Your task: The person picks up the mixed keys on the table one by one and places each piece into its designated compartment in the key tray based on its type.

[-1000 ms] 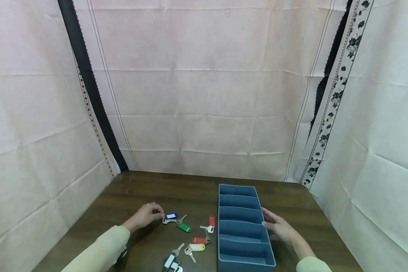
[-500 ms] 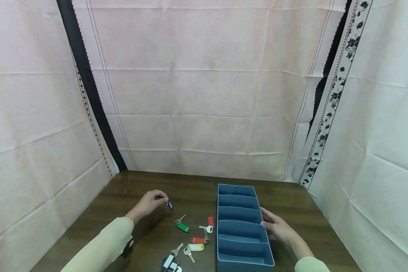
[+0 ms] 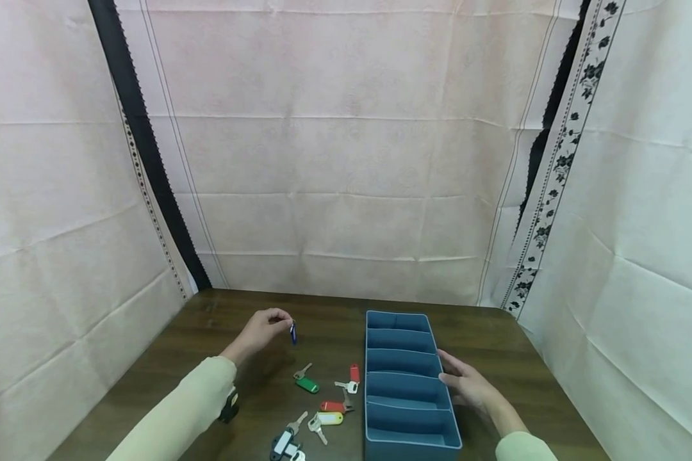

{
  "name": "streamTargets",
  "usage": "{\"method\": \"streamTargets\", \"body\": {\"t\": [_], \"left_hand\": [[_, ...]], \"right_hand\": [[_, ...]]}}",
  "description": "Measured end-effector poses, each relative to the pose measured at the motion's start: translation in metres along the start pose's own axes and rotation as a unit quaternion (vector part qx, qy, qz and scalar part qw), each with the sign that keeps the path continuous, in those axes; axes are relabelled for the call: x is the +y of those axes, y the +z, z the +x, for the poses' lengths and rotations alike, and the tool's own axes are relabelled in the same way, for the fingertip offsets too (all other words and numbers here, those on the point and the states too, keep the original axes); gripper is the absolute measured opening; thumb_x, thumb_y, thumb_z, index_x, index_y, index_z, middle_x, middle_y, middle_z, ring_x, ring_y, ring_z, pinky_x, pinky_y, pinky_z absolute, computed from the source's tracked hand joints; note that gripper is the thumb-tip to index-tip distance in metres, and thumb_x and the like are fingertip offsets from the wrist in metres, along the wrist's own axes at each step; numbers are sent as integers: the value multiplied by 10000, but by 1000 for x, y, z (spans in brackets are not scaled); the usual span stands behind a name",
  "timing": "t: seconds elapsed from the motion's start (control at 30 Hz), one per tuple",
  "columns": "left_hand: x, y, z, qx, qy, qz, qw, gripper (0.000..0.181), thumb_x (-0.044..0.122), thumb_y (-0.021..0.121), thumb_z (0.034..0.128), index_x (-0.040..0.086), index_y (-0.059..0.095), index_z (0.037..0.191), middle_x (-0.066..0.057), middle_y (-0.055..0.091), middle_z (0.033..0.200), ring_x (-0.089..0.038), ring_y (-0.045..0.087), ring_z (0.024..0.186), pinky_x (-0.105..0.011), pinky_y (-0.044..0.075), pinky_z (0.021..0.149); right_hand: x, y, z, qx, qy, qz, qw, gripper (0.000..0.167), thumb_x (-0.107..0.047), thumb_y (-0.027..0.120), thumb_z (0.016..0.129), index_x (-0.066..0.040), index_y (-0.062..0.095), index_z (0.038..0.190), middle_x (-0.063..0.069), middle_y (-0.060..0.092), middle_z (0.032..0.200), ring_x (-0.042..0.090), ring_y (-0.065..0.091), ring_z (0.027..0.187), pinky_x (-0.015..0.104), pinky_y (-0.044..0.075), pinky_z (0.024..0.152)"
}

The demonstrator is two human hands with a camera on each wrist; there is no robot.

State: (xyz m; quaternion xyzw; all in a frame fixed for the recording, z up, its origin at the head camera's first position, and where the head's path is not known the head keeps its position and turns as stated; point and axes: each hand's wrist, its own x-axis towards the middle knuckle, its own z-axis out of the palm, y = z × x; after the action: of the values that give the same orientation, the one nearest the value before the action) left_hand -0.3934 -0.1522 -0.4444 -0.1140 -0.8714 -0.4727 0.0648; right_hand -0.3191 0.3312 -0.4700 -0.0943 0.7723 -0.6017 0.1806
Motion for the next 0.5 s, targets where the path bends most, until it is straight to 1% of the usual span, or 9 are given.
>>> {"method": "streamTargets", "body": {"t": [0.13,0.3,0.5], "left_hand": [[4,2,4,-20,-61,-26,10000,111,266,654,973,174,708,1005,17,663,1068,-185,580,984,-404,481,830],[11,3,9,-50,-51,-112,9999,114,271,650,975,179,708,1009,11,659,1092,-198,571,1007,-419,472,852],[17,6,14,-55,54,-104,9999,112,272,648,976,178,706,994,5,651,1104,-199,555,1001,-409,462,844]], "right_hand": [[1,0,0,3,-2,-30,10000,656,-141,468,1051,6,77,1558,416,188,1498,474,479,1263,598,472,916],[0,1,0,83,9,-64,9999,647,-149,469,1051,-3,100,1562,406,193,1505,478,473,1268,593,474,917],[0,2,0,89,26,-72,9999,646,-141,472,1048,-1,105,1561,407,197,1502,479,467,1272,596,472,920]]}}
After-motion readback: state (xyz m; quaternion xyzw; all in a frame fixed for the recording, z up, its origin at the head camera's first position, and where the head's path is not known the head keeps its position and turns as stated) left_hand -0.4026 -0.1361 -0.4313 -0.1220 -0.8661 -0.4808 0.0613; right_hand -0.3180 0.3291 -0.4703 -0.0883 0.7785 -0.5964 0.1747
